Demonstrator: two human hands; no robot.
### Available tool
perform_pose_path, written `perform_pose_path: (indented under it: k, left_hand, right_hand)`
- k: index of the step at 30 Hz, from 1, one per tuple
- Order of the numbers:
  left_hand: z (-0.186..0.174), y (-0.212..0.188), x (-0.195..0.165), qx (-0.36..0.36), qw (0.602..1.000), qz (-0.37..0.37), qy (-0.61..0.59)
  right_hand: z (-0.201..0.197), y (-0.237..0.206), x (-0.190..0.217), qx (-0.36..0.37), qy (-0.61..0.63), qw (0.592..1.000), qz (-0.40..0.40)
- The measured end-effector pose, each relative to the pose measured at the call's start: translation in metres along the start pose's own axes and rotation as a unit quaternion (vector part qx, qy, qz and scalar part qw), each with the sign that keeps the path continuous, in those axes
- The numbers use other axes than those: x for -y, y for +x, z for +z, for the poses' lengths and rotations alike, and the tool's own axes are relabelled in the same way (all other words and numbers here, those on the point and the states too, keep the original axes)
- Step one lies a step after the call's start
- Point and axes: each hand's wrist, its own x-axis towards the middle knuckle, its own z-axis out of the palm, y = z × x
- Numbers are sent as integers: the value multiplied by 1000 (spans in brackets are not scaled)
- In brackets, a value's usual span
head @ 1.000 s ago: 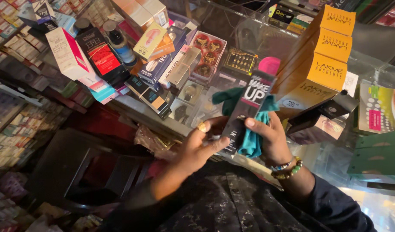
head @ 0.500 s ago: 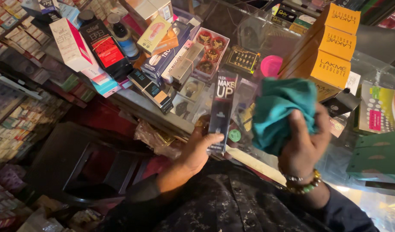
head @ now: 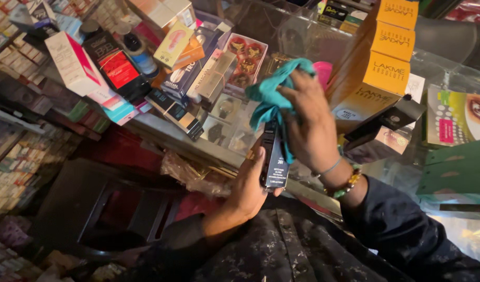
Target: The person wipes the surfaces of various small cosmetic boxes using a teal cloth. They pick up each box, wipe it thoroughly, and place it back on the glass counter among other products.
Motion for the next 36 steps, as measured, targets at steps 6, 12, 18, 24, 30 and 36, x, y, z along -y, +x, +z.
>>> perform_pose_path:
  k: [6,12,18,24,30,36]
  left_hand:
    - [-37,2,9,-50,996,24,75]
    - [-15,-2,3,-46,998,-2,42]
    - [-6,9,-12,-84,996,-6,-28]
    - [-21,6,-13,-74,996,-40,-14]
    - [2,4,-16,49,988,-74,-123]
    - [-12,7,-20,-182,952,-136,-205]
  right_hand:
    - [15,-53,38,154,127,973,-116]
    - [13,-5,-18,67,-6,995,-77]
    - [25,-22,17,54,75,994,-53]
    - [24,-46,-3,193,214,931,-222]
    - [40,-15,-50,-15,191,981,34]
    - [35,-56,1,73,236,964,-97]
